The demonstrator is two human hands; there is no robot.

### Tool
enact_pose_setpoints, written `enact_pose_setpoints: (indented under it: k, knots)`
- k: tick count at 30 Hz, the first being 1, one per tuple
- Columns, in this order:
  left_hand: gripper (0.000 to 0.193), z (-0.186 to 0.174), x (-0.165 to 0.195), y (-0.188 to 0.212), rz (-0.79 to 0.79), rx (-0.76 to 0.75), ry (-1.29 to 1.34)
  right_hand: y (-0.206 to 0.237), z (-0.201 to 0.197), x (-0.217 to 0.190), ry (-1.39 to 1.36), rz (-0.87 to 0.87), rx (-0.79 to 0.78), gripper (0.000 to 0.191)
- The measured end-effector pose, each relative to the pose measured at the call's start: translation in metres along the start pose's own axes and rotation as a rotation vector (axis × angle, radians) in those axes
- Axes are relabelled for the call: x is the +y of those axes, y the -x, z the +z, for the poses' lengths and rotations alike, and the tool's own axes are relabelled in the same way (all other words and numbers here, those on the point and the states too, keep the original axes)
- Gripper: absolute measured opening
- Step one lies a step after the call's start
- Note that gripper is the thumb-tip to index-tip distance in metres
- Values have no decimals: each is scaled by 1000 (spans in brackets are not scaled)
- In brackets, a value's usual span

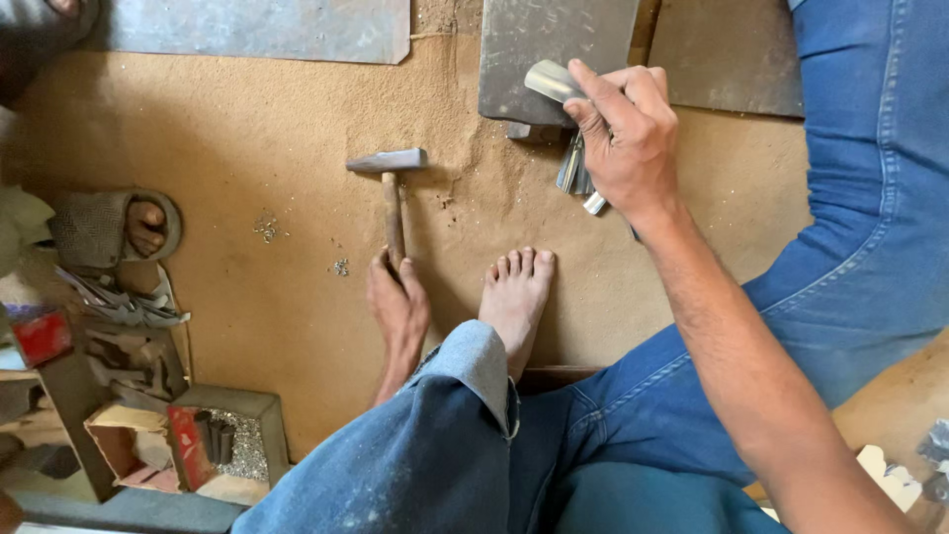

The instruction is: The person sits on the floor of a metal workshop and shapes small aluminum angle pieces by hammering them over a steel block, bending each piece by hand and striking it with a ball-peen hammer to form folded brackets, placing finished pieces in a pile and picking up new ones.

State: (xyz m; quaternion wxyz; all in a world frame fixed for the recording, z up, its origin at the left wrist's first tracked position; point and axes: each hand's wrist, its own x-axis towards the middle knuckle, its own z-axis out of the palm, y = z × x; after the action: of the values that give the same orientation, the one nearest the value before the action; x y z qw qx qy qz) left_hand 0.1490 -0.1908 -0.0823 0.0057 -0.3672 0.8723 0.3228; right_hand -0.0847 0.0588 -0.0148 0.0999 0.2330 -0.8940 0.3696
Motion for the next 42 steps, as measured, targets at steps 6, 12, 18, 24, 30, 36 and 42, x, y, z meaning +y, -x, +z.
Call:
enact_pose_setpoints:
  k: [6, 12, 18, 24, 30, 36, 42]
  knots:
    - [25, -72, 65, 4, 210, -251, 90, 2, -2, -3, 79, -100, 3, 35]
    - [29, -76, 138, -26, 570, -303, 2, 2, -3, -8, 116, -145, 16, 37]
    - [34, -69, 134, -19, 606, -248, 29, 2, -4, -10, 132, -141, 7, 42]
    - [32, -70, 144, -23, 481, -353, -135, 2, -3, -10, 170, -133, -9, 40]
    - [26, -100, 167, -25, 575, -49, 128, -1, -5, -19, 178, -110, -13, 31]
    - [15, -103, 162, -22, 803, -165, 246, -1, -3, -14, 173, -106, -24, 44]
    - [28, -59, 144, -63, 606, -292, 55, 4, -3, -20, 212, -92, -30, 47]
